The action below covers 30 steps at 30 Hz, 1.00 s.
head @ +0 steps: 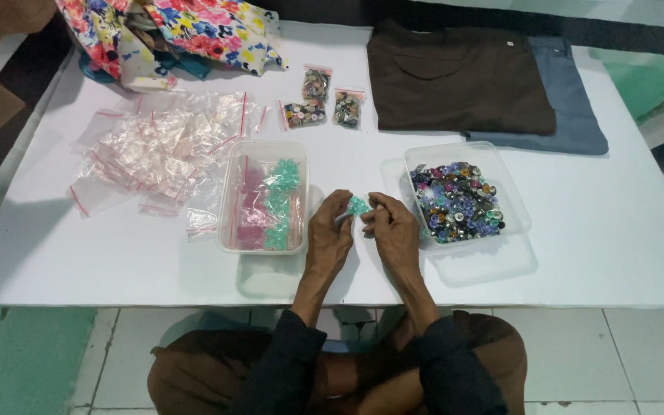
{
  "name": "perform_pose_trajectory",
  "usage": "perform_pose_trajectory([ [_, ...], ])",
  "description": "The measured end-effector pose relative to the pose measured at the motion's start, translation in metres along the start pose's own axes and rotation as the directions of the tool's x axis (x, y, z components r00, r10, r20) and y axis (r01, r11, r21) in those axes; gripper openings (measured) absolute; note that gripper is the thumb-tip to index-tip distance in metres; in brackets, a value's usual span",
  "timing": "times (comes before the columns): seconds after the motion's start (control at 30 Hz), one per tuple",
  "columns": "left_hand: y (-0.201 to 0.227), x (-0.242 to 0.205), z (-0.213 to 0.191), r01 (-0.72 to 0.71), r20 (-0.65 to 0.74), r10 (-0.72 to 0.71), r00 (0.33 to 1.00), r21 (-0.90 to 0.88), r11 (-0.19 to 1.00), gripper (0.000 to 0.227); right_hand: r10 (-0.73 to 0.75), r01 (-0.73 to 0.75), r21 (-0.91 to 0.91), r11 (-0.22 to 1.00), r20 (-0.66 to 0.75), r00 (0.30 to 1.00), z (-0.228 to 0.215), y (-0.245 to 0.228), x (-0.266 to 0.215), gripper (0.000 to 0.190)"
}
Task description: The person sorts various buttons and garment fasteners from two containers, handling them by hand and placing some into small plastic bags.
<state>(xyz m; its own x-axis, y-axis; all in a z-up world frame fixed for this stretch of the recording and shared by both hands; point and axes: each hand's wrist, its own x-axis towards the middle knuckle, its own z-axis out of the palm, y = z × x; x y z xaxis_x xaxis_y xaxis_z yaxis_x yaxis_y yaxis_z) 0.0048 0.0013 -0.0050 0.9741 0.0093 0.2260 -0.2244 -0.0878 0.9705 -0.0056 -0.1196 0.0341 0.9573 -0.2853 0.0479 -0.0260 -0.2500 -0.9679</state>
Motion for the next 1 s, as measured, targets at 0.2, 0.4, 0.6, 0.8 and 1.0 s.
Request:
perform_pose_trajectory([
  [0.2,0.001,0.001,0.0,-0.002,0.004,0.003,1.0,-0.032,0.999,0.042,-0.013,0.013,0.003,1.0,-0.004,1.0,0.0,-0.006,-0.004,0.033],
  [0.4,0.015,-0.002,-0.003,0.032,-0.004,-0.032,0.999,-0.001,0.999,0.039,-0.016,0.016,0.024,1.0,0.01,1.0,-0.005,-0.002,-0.007,0.034],
  [0.6,0.017,0.001,-0.001,0.045,0.01,-0.045,0.999,0.003,0.999,0.037,-0.045,0.045,0.014,0.999,0.017,0.999,-0.007,-0.002,-0.008,0.034],
  [0.8,0.02,0.0,0.002,-0.008,-0.007,0.008,1.0,0.018,1.0,0.038,-0.109,0.109,0.037,0.993,-0.002,0.994,-0.005,0.012,-0.002,0.034],
  [1.0,0.015,-0.002,0.002,-0.043,0.011,0.042,0.999,0.04,0.998,0.039,-0.168,0.167,0.037,0.985,0.018,0.986,-0.004,0.018,-0.002,0.034],
])
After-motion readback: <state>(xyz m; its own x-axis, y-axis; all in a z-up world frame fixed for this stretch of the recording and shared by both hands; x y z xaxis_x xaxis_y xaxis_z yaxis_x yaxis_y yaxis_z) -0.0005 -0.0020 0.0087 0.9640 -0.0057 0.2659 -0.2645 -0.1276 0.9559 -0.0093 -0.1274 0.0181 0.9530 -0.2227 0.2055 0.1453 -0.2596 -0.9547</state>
